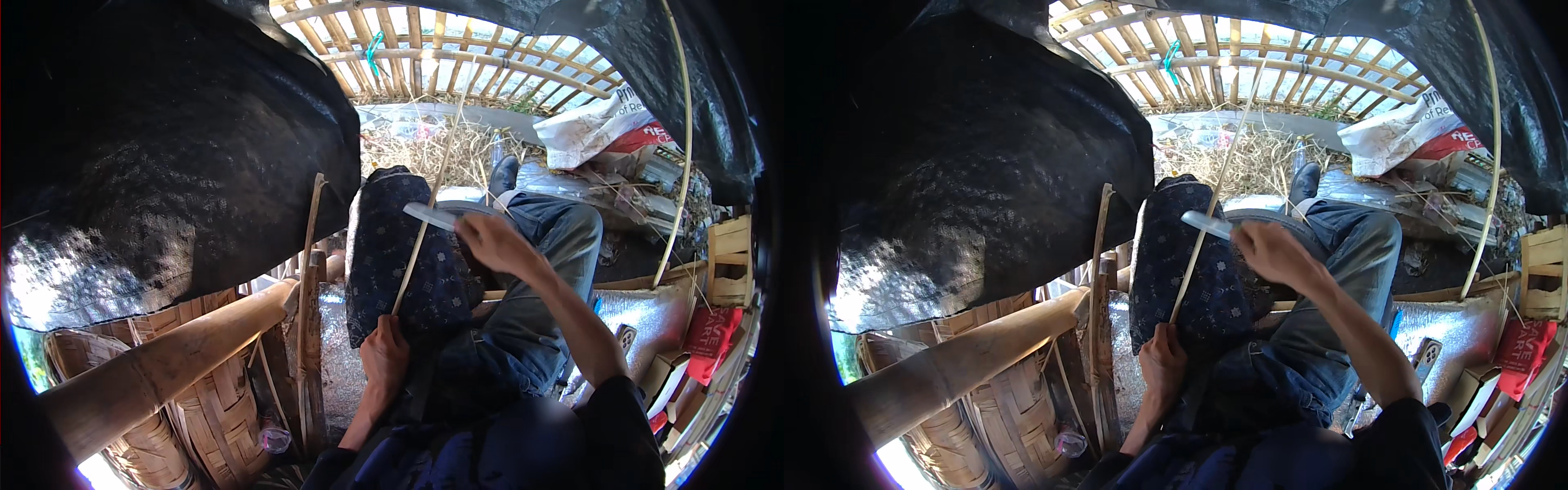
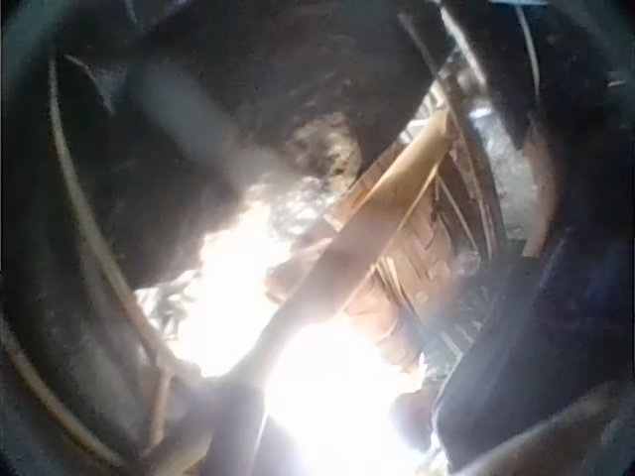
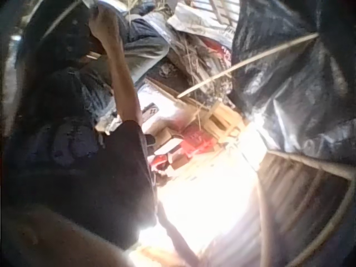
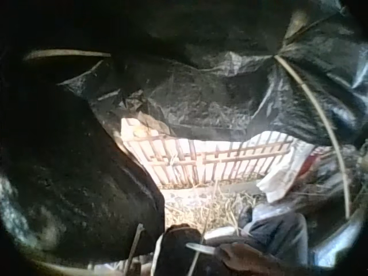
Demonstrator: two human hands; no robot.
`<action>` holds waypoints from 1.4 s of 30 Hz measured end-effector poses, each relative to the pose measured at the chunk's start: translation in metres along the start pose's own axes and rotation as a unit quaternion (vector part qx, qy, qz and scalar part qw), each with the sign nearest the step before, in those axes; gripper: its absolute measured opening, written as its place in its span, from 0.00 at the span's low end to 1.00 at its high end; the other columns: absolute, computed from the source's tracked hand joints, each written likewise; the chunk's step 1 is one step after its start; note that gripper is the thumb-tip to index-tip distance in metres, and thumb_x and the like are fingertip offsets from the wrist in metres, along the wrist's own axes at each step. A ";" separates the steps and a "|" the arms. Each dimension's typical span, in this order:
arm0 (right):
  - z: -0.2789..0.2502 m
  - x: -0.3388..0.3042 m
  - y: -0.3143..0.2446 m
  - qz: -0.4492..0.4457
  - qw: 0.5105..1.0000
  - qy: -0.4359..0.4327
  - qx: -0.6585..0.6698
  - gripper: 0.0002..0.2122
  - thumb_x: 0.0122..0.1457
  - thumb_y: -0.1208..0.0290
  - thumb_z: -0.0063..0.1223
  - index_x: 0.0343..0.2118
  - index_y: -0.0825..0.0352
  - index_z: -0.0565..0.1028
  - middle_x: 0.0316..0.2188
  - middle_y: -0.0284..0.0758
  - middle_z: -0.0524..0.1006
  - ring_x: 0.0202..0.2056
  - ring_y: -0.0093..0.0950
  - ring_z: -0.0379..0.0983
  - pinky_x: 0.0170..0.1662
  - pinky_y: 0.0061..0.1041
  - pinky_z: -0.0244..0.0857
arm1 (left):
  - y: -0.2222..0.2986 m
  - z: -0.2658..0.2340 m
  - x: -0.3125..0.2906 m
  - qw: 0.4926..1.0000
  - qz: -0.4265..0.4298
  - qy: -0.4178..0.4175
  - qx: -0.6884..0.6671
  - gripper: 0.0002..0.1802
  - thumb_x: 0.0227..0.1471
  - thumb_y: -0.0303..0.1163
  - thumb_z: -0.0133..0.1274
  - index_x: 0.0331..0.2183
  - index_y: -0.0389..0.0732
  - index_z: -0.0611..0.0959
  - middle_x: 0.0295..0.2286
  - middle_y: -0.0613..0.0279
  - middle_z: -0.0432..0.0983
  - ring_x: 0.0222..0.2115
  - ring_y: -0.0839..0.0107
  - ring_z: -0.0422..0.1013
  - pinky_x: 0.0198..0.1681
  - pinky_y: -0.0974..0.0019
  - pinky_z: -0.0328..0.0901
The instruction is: The person scrapes and shapes a thin bamboo strip along its length using a knife while holding the strip against their leg.
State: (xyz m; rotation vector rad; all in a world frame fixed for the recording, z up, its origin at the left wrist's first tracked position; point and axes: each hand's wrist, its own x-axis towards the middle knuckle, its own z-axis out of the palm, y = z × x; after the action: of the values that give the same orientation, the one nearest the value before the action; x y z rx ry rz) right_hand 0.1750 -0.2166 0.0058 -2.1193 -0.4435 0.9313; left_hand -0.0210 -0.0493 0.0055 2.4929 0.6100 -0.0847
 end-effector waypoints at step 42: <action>0.055 -0.016 0.020 -0.104 0.980 0.136 -0.103 0.13 0.58 0.63 0.44 0.24 0.69 0.68 0.10 0.44 0.68 0.12 0.44 0.66 0.18 0.40 0.61 | -0.001 0.007 0.005 0.997 -0.021 0.019 -0.072 0.10 0.51 0.26 0.45 0.20 0.35 0.71 0.13 0.45 0.68 0.16 0.45 0.67 0.18 0.53 0.58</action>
State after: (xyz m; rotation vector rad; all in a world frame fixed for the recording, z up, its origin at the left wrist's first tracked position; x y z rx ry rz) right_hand 0.1236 -0.2104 -0.0260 -2.2910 -0.6282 0.4849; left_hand -0.0162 -0.0506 -0.0020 2.3487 0.6597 -0.0087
